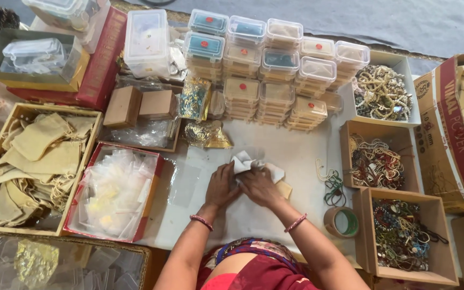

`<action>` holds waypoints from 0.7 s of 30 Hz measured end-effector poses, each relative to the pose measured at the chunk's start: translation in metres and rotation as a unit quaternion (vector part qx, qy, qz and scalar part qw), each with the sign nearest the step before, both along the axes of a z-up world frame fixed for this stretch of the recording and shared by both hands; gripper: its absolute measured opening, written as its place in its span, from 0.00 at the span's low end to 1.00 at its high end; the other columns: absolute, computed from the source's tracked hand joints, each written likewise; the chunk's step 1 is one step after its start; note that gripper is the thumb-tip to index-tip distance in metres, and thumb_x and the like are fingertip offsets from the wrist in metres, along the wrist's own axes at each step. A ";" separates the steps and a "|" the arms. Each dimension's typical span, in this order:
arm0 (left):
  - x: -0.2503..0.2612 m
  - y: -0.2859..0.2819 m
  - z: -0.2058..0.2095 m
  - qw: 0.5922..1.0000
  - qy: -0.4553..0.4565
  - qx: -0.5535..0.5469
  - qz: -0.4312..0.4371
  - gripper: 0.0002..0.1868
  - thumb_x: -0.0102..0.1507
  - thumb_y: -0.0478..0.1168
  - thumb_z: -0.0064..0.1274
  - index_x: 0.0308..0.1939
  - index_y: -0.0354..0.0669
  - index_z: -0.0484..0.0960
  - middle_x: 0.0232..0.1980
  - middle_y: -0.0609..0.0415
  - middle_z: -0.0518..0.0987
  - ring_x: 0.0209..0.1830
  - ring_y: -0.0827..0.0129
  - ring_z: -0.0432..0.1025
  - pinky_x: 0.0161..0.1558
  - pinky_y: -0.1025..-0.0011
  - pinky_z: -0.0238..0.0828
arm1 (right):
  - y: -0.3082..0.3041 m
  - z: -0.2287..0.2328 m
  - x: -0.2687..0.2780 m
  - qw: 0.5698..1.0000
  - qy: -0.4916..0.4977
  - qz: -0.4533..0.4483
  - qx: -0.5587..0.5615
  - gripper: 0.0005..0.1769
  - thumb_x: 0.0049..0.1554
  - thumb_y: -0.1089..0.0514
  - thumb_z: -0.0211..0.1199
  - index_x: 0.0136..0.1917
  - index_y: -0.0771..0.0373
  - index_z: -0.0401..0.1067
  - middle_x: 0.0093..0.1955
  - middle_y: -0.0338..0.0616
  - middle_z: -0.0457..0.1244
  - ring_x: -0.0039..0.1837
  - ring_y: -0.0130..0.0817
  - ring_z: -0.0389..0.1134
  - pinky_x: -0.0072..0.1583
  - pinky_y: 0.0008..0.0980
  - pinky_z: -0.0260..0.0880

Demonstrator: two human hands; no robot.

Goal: The person cleans a silver chain using a white cloth on a table filled with boxes of jewelry and packaging materials. They wipe the chain, place it into a small beige pouch, and then pick up a plastic container to continue working.

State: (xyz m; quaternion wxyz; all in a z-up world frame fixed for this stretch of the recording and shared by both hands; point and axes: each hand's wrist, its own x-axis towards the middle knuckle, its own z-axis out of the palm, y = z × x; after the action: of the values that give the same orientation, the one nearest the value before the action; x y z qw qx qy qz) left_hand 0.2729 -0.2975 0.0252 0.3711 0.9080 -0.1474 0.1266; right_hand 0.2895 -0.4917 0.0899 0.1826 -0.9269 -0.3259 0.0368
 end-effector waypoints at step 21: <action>0.004 0.003 -0.013 1.000 -0.008 0.002 -0.005 0.57 0.48 0.47 0.66 0.78 0.45 0.54 0.70 0.45 0.66 0.73 0.50 0.60 0.77 0.52 0.49 | 0.013 -0.081 0.019 0.974 0.096 -0.008 0.203 0.22 0.53 0.61 0.58 0.61 0.63 0.74 0.58 0.55 0.64 0.62 0.56 0.64 0.63 0.51 0.62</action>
State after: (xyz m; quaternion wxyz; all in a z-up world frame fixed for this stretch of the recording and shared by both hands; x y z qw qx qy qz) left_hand 0.2770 -0.2946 0.0124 0.3688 0.9068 -0.1555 0.1321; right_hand 0.3090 -0.4790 0.0086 0.3976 -0.8651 -0.3004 0.0576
